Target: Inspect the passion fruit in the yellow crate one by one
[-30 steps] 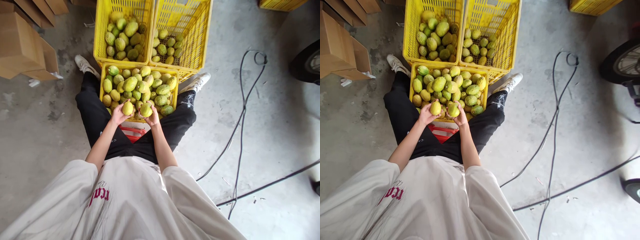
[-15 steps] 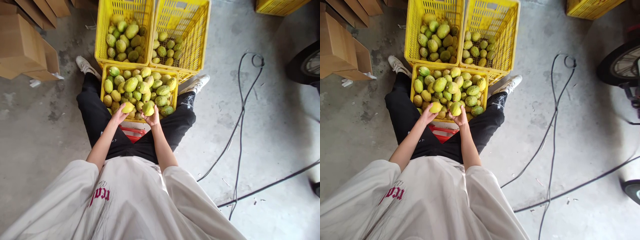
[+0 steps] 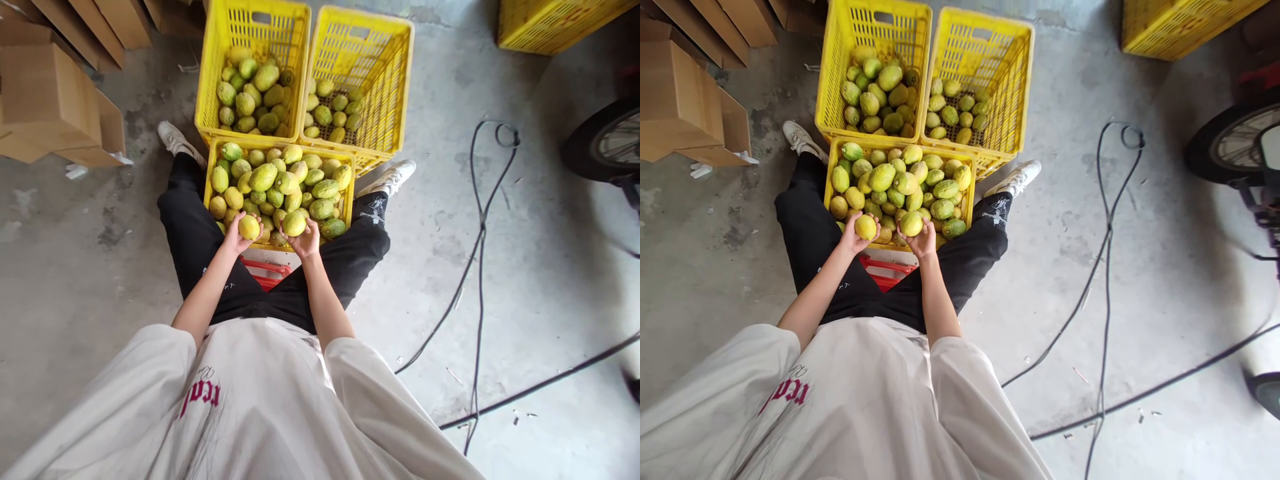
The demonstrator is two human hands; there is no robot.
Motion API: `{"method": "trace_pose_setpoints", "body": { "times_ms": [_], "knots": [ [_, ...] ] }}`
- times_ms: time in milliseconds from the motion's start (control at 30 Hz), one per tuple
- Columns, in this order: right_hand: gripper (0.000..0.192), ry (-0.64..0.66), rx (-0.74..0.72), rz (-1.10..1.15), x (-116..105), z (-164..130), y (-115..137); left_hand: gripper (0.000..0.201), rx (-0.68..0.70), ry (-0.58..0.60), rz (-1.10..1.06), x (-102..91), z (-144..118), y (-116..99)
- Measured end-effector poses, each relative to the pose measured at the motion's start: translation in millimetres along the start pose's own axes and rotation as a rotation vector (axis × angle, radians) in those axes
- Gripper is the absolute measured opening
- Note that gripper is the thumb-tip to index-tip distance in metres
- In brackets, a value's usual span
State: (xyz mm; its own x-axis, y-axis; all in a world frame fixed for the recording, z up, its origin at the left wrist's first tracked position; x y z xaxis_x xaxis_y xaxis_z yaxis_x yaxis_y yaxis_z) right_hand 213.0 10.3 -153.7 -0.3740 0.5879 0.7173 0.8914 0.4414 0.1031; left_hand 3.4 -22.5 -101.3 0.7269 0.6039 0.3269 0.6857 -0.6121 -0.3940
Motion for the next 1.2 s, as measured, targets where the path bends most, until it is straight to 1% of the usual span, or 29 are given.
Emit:
{"method": "trace_pose_setpoints", "body": {
  "times_ms": [33, 100, 233, 300, 400, 500, 600, 667, 733, 833, 967, 1067, 1133, 1200],
  "knots": [
    [0.029, 0.006, 0.012, -0.008, 1, 0, 0, 0.02, -0.005, 0.018, -0.013, 1.1, -1, 0],
    [0.032, 0.025, 0.049, -0.034, 2, -1, -1, 0.019, -0.015, 0.013, -0.001, 1.9, -2, 0],
    [0.036, 0.026, 0.089, -0.054, 5, -2, -3, 0.018, -0.041, -0.077, 0.034, 0.0, 3, 3],
    [0.039, 0.03, 0.088, -0.068, 6, -3, -5, 0.017, -0.044, -0.096, 0.036, -1.7, 6, 5],
    [0.047, 0.076, 0.119, -0.129, 7, -5, -8, 0.023, -0.013, -0.079, 0.042, -4.7, 7, 5],
    [0.053, 0.124, 0.193, -0.194, 8, -6, -13, 0.025, 0.015, -0.034, 0.083, -7.0, 4, 3],
    [0.055, 0.111, 0.233, -0.215, 11, -6, -15, 0.025, 0.021, -0.002, 0.098, -6.3, -3, 1],
    [0.055, 0.103, 0.232, -0.201, 17, -7, -16, 0.017, 0.028, 0.011, 0.074, -3.0, -9, -3],
    [0.054, 0.125, 0.222, -0.176, 28, -10, -17, 0.009, 0.044, 0.023, 0.043, 3.4, -15, -7],
    [0.054, 0.175, 0.21, -0.141, 46, -16, -19, 0.027, 0.083, 0.054, 0.023, 18.1, -23, -13],
    [0.054, 0.255, 0.245, -0.134, 61, -21, -22, 0.043, 0.127, 0.114, 0.042, 36.9, -32, -11],
    [0.056, 0.343, 0.301, -0.179, 63, -22, -21, 0.048, 0.148, 0.142, 0.014, 41.7, -42, -9],
    [0.061, 0.449, 0.323, -0.222, 66, -23, -20, 0.048, 0.147, 0.158, -0.007, 41.6, -53, -9],
    [0.07, 0.605, 0.325, -0.285, 70, -23, -19, 0.044, 0.117, 0.172, -0.063, 41.0, -65, -12]
  ]
}}
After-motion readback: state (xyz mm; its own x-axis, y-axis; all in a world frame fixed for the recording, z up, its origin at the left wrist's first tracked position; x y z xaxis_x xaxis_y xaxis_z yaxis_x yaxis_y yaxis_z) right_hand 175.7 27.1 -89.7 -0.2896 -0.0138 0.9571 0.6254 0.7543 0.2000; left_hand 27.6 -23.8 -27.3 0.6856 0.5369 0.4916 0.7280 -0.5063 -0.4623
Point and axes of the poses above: each hand's wrist, its own z-axis towards the middle knuckle, its own x-axis out of the palm, y = z × x, the point moved 3 cm from there along z, towards the middle knuckle, and after that the axes turned 15 degrees about z, right-handed, at the moved point
